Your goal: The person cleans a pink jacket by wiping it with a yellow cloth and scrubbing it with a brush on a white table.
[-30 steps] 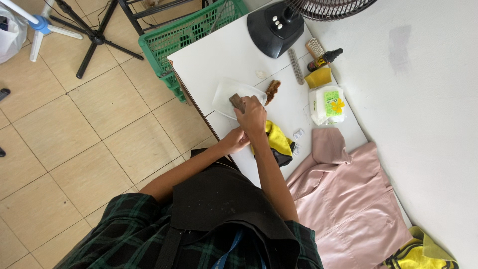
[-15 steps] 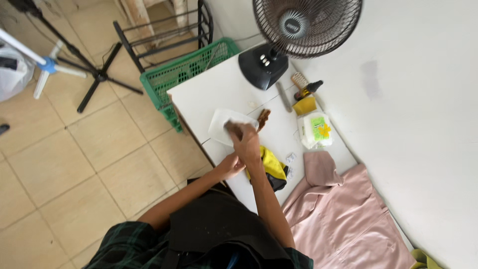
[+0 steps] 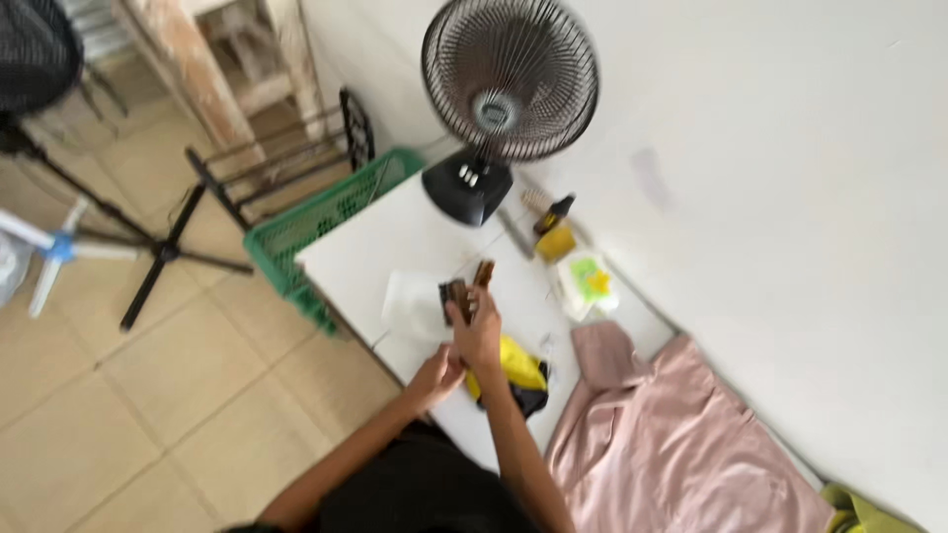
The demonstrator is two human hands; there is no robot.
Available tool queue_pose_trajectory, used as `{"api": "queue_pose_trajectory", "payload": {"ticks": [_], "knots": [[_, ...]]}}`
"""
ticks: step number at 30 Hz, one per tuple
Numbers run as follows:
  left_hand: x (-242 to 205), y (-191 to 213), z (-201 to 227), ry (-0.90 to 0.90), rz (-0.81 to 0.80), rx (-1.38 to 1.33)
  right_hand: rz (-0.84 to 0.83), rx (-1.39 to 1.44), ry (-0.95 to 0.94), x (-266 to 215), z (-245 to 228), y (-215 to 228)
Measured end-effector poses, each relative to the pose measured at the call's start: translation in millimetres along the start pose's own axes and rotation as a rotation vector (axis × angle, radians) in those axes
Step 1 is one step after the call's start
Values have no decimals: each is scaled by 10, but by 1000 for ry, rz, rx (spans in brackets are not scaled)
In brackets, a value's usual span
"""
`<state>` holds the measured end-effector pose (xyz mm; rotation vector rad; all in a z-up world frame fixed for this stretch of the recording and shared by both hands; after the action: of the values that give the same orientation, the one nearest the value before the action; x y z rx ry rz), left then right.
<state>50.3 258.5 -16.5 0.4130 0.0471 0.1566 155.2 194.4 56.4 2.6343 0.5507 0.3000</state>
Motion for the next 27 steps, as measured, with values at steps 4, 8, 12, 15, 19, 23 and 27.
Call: {"api": "queue_pose_trajectory", "payload": {"ticks": [4,8,12,15,19,23,27], "knots": [[0,-50,-90,36,-53,17,-67,-40,-153,-5,70,10],[132,-9,-69,61,-41,28,71,-1,-242,135,97,82],[-74,-96,-118,134,-63,49,-40,159,-430,-60,191,41],[-46,-55,115,49,39,-18,67,712,-444,-58,163,233],[-333,-143,128,30,91,167,236,1144,-600,-374,747,574],[-292,-366,366,-242,19,192,486,1314,-614,-897,1239,1322],[-118,-802,818,-511,-242,106,849,1169,-559,-1602,1496,2032]]}}
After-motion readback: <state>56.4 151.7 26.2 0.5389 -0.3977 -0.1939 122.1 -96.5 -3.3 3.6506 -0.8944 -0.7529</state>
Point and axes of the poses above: each hand's wrist, its own x-axis towards the middle knuckle, its own y-axis out of the back of the hand, z = x × y, the point moved 2 cm from there along x, towards the middle knuckle, and after that the axes turned 6 degrees about x, right-handed, at the moved point
